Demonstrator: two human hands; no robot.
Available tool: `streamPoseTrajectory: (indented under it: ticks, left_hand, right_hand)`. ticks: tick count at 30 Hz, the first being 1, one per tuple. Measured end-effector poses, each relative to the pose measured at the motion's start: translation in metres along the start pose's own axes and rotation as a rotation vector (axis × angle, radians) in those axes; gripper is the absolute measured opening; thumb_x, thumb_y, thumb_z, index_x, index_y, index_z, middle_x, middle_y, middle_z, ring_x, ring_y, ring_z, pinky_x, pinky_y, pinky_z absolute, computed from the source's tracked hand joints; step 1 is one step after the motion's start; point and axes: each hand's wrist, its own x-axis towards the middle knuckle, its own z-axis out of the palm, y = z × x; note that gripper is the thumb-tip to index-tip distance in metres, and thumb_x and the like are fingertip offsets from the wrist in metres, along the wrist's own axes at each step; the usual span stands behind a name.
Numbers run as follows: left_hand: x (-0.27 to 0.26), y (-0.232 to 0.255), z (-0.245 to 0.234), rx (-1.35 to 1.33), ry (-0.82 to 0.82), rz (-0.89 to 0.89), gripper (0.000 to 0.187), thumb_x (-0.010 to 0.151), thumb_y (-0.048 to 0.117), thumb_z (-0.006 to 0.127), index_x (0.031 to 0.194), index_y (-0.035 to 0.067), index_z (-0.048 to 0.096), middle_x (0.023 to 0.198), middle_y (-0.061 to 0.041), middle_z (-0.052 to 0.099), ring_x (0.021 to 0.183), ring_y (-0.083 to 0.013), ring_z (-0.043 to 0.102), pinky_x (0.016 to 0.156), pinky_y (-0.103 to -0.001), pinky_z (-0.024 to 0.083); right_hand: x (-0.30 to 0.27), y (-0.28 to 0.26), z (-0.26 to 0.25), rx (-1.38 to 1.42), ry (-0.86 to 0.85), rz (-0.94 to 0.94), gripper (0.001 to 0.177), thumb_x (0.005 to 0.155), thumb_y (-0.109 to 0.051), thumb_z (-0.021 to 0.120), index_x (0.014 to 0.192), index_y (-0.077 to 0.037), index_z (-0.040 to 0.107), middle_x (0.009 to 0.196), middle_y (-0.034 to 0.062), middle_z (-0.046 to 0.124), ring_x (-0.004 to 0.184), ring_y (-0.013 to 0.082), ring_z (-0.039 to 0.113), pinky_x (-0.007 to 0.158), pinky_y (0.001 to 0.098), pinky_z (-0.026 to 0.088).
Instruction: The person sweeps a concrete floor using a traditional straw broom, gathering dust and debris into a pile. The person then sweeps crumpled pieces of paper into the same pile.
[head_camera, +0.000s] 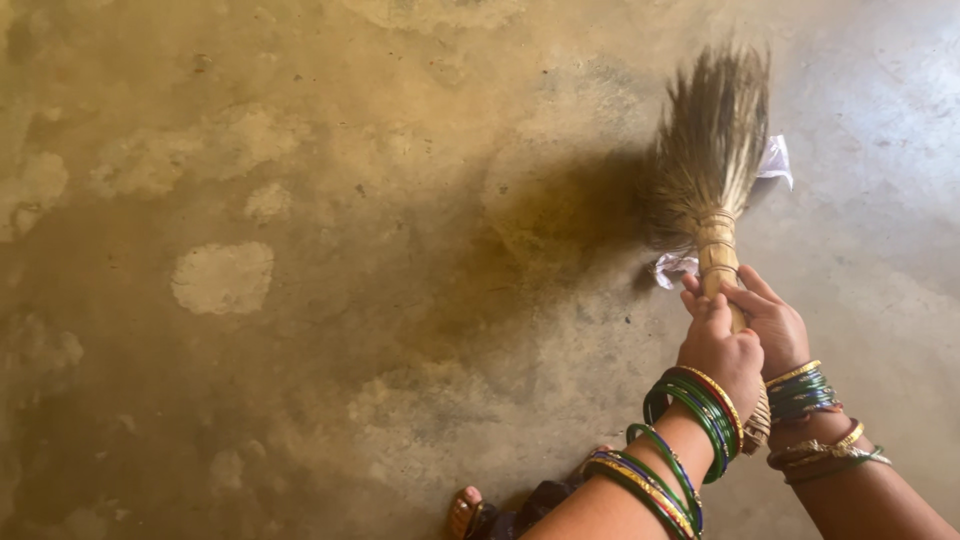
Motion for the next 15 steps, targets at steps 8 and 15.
streamPoseTrajectory:
  ticks: [8, 15]
  left_hand:
    - [-0.051, 0.013, -0.056, -0.204, 0.127, -0.048, 0.069, 0.087, 0.010, 0.036, 0.155, 0.004, 0.029, 0.159, -0.021, 0.036, 0.145, -0.0330, 0.041, 0.119, -0.035, 0.035]
    - [-0.048, -0.068, -0.041, 0.089, 0.390, 0.058, 0.060, 0.094, 0.003, 0.036, 0.152, -0.008, 0.031, 0.163, -0.026, 0.027, 0.152, -0.0325, 0.028, 0.123, -0.034, 0.024]
  right_hand:
    - [-0.016, 0.043, 0.057, 0.046, -0.146, 0.057, 0.071, 0.106, -0.007, 0.046, 0.169, -0.004, 0.015, 0.137, 0.0314, 0.057, 0.121, 0.0363, 0.065, 0.093, 0.0403, 0.058]
    - [-0.041, 0.082, 0.087, 0.066, -0.014, 0.218, 0.071, 0.098, -0.002, 0.044, 0.162, -0.007, 0.013, 0.145, 0.0333, 0.050, 0.121, 0.0381, 0.064, 0.099, 0.0424, 0.057]
